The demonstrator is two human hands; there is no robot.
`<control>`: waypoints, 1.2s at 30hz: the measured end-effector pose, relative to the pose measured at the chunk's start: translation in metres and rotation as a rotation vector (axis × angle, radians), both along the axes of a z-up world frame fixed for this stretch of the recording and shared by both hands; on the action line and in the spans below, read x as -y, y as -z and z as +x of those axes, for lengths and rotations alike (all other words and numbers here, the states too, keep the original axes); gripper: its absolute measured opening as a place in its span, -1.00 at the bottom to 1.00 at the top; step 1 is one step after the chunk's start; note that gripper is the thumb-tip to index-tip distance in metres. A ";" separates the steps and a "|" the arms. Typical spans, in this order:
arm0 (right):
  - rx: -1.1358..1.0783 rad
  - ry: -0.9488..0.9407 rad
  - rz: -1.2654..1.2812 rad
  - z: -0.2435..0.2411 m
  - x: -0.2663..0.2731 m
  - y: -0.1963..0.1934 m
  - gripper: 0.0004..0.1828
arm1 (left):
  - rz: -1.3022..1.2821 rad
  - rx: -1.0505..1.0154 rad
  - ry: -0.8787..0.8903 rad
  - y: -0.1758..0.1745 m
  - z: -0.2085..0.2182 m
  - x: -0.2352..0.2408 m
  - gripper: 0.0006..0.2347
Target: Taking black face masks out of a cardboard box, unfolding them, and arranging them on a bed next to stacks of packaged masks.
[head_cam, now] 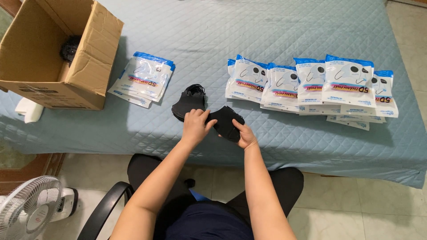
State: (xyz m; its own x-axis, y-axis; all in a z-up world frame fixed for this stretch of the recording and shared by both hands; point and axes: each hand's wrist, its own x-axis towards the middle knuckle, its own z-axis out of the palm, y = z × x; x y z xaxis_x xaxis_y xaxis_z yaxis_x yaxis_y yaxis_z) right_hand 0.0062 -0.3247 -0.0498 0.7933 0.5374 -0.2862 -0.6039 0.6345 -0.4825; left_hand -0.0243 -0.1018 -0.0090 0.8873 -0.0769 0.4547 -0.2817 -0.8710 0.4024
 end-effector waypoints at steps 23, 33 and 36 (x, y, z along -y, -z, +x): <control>0.009 0.056 -0.041 -0.003 -0.002 -0.004 -0.64 | -0.898 -0.393 -0.057 -0.062 0.033 -0.049 -0.86; 0.022 -0.028 -0.035 0.000 0.003 -0.011 -0.72 | -0.865 -0.422 -0.241 0.020 0.051 -0.118 -0.80; 0.021 -0.044 -0.038 0.005 0.006 0.004 -0.72 | -0.697 -0.431 -0.270 0.031 0.053 -0.126 -0.80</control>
